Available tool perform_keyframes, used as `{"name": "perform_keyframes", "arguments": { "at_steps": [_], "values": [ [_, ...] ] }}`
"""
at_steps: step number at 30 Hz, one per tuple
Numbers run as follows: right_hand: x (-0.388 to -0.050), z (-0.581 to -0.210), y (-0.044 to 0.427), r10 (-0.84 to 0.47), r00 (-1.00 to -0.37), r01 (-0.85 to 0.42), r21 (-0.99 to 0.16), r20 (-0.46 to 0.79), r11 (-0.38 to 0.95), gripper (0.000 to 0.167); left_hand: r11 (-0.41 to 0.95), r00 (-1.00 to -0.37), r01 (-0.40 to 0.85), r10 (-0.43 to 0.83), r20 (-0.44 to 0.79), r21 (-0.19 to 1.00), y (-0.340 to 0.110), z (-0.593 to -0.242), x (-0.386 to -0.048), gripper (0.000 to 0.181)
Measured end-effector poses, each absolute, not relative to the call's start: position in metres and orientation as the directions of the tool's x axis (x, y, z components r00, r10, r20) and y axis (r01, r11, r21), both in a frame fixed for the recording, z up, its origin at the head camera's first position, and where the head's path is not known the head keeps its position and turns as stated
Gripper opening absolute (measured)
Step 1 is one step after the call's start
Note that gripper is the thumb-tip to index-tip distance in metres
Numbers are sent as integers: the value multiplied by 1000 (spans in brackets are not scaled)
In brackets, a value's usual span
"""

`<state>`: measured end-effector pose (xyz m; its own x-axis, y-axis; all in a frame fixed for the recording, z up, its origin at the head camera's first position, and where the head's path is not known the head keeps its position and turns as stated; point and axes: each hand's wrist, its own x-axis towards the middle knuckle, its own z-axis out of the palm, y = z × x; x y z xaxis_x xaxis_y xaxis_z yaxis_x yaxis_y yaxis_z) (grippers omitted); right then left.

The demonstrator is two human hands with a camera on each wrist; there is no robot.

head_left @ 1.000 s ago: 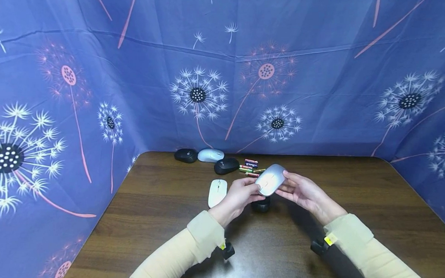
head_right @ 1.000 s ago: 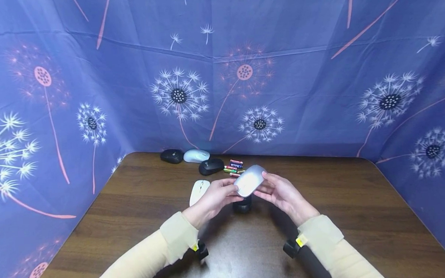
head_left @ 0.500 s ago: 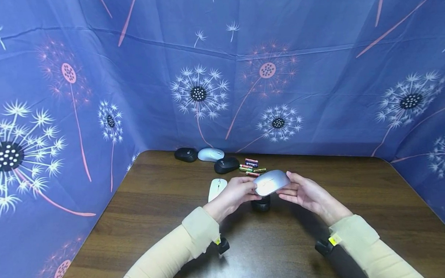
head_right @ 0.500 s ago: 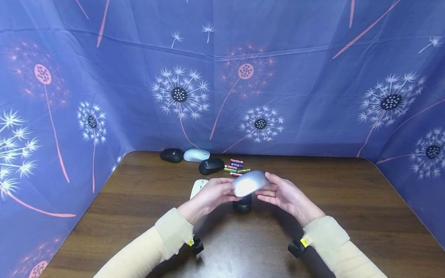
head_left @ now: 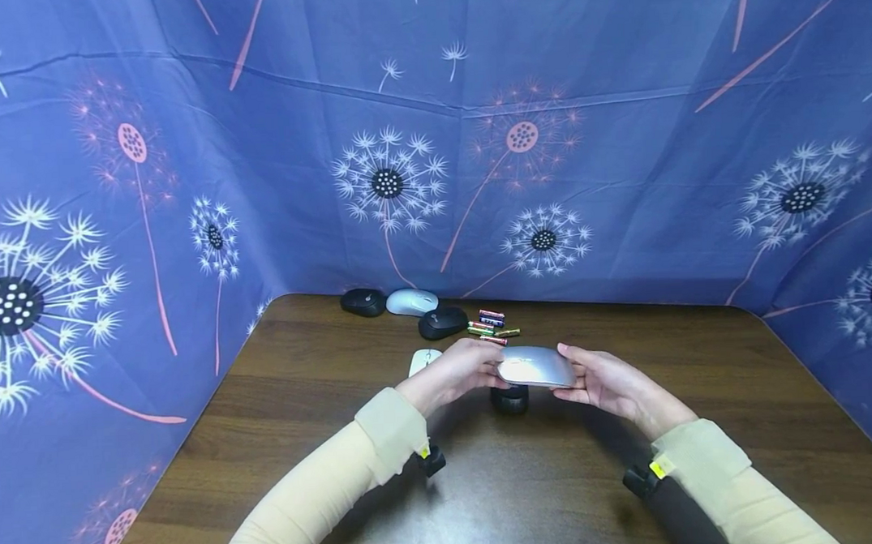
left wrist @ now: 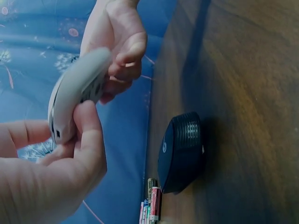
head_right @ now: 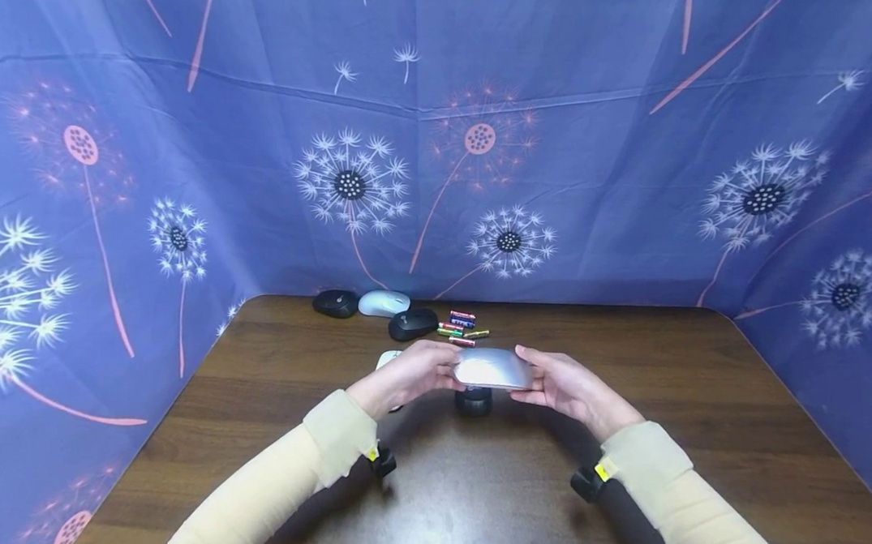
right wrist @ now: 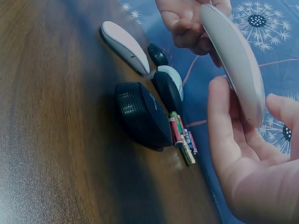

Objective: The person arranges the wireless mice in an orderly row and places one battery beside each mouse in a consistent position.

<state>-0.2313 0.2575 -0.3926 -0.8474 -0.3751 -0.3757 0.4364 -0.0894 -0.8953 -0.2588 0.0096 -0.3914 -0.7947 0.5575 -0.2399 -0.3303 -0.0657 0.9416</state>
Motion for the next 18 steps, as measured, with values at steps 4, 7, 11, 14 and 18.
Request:
{"name": "perform_keyframes", "arguments": {
  "at_steps": [4,7,11,14,18],
  "values": [
    [-231,-393,257,-397,-835,435,-899,-381,-54,22,-35,-756,-336,606,-247,941,8,-390,-261,9],
    [-230,-393,257,-415,-827,425,-905,-378,-22,20,-26,-734,-348,630,-255,937,7,-390,-263,9],
    [-229,-393,254,-444,-811,410,-912,-380,32,23,-2,-702,-360,659,-270,933,6,-391,-266,10],
    [-229,-394,252,-465,-799,402,-914,-380,57,24,19,-677,-358,683,-274,934,6,-390,-267,9],
    [-229,-396,251,-482,-791,404,-913,-377,51,22,43,-656,-351,701,-279,935,6,-390,-268,10]
  ]
}}
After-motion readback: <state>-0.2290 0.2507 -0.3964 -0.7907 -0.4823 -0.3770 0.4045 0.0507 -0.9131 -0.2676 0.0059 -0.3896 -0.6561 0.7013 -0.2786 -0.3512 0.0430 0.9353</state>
